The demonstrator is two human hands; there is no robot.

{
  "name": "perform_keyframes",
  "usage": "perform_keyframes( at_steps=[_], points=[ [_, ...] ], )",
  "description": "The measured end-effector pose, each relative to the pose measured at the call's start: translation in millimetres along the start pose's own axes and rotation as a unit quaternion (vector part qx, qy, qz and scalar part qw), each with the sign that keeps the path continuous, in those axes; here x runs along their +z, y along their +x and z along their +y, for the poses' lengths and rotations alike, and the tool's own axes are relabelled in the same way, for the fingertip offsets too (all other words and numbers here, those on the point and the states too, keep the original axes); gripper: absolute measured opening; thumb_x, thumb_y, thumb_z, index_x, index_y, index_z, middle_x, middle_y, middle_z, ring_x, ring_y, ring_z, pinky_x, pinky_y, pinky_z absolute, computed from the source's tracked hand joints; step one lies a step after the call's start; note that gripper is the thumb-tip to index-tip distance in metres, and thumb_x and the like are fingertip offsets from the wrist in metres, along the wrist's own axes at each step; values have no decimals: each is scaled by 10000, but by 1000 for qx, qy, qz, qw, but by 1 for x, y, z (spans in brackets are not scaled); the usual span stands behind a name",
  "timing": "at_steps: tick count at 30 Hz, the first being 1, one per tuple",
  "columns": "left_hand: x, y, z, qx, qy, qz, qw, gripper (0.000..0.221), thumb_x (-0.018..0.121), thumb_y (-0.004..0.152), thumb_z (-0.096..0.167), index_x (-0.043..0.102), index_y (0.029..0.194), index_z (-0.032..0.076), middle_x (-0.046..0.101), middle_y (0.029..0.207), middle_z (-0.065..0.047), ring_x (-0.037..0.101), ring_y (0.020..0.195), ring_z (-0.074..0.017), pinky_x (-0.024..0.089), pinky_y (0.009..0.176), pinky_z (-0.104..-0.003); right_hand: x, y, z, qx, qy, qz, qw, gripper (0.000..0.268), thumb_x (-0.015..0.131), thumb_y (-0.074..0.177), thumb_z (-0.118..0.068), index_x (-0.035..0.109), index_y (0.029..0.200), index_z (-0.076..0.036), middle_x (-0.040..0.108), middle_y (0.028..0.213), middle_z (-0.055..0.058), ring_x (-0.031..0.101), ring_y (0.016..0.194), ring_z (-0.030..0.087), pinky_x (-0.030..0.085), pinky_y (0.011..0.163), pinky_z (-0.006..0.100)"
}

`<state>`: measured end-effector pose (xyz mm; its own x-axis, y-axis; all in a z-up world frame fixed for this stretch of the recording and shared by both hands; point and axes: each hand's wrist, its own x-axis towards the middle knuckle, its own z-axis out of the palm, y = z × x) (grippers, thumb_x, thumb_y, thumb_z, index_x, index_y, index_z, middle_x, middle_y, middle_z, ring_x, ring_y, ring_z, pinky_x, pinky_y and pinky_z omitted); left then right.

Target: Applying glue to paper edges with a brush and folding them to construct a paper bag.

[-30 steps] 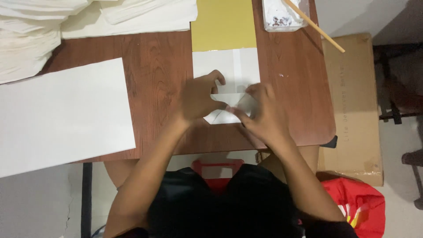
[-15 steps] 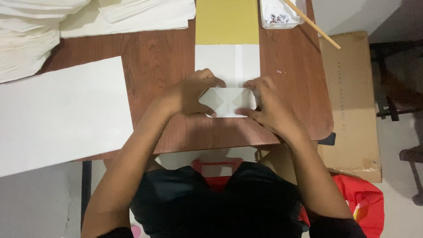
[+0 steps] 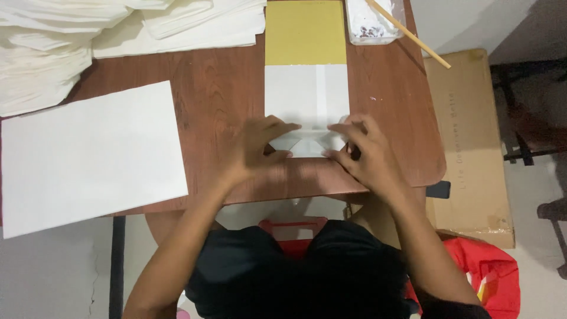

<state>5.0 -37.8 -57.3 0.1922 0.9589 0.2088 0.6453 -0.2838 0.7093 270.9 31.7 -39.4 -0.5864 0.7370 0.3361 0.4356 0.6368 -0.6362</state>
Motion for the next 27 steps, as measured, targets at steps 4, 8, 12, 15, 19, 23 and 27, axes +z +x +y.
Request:
perform_keyframes(
  at_steps=[4, 8, 12, 15, 19, 23, 27],
  points=[
    [22, -19, -11, 118, 137, 84, 980, 367, 739, 949, 373, 763, 1187, 94, 740, 1004, -98, 722, 949, -261, 564, 881, -377, 8, -23, 0, -64, -136, 56, 987, 214, 836, 897, -197, 782, 1102, -171, 609, 1121, 73, 687, 782, 233, 547, 741, 331],
    [19, -37, 16, 101, 210, 71, 970, 340, 762, 919, 384, 783, 1134, 121, 763, 1102, -87, 699, 1068, -264, 555, 935, -408, 5, -35, -14, -103, -251, 65, 960, 195, 777, 902, -409, 788, 1042, -274, 662, 1078, 18, 649, 860, 204, 424, 782, 350],
    [25, -49, 29, 95, 278, 61, 954, 536, 835, 820, 464, 742, 1240, 143, 738, 1227, -70, 672, 1164, -250, 512, 1031, -435, 5, -50, -22, -83, -301, 51, 949, 323, 736, 895, -508, 787, 1153, -320, 695, 1089, 42, 636, 896, 232, 382, 816, 399],
    [40, -66, 29, 85, 279, 45, 956, 661, 788, 801, 586, 709, 1281, 138, 701, 1315, -57, 626, 1246, -247, 424, 1129, -493, 15, -71, -26, -56, -335, 68, 938, 469, 731, 876, -535, 741, 1287, -311, 685, 1112, 66, 622, 855, 264, 411, 775, 442],
    [55, -90, 61, 107, 282, 82, 950, 583, 725, 888, 530, 703, 1259, 81, 673, 1328, -106, 626, 1243, -301, 394, 1142, -582, 46, -133, -20, -38, -149, 178, 972, 170, 719, 927, -305, 782, 1038, -193, 623, 1024, 83, 611, 854, 313, 456, 773, 433],
    [69, -118, 93, 94, 196, 117, 969, 453, 703, 982, 361, 659, 1251, -1, 636, 1357, -158, 614, 1251, -331, 379, 1120, -606, 66, -157, -33, 276, 330, 79, 899, 323, 507, 1041, -333, 620, 886, -73, 582, 797, 45, 563, 727, 179, 418, 653, 303],
    [92, -139, 110, 81, 134, 174, 972, 382, 743, 976, 289, 690, 1267, 46, 688, 1347, -108, 649, 1265, -269, 380, 1154, -536, 81, -153, -20, 396, 567, 45, 721, 382, 649, 968, -257, 716, 967, 120, 741, 809, 227, 715, 708, 322, 583, 637, 408]
  ],
)
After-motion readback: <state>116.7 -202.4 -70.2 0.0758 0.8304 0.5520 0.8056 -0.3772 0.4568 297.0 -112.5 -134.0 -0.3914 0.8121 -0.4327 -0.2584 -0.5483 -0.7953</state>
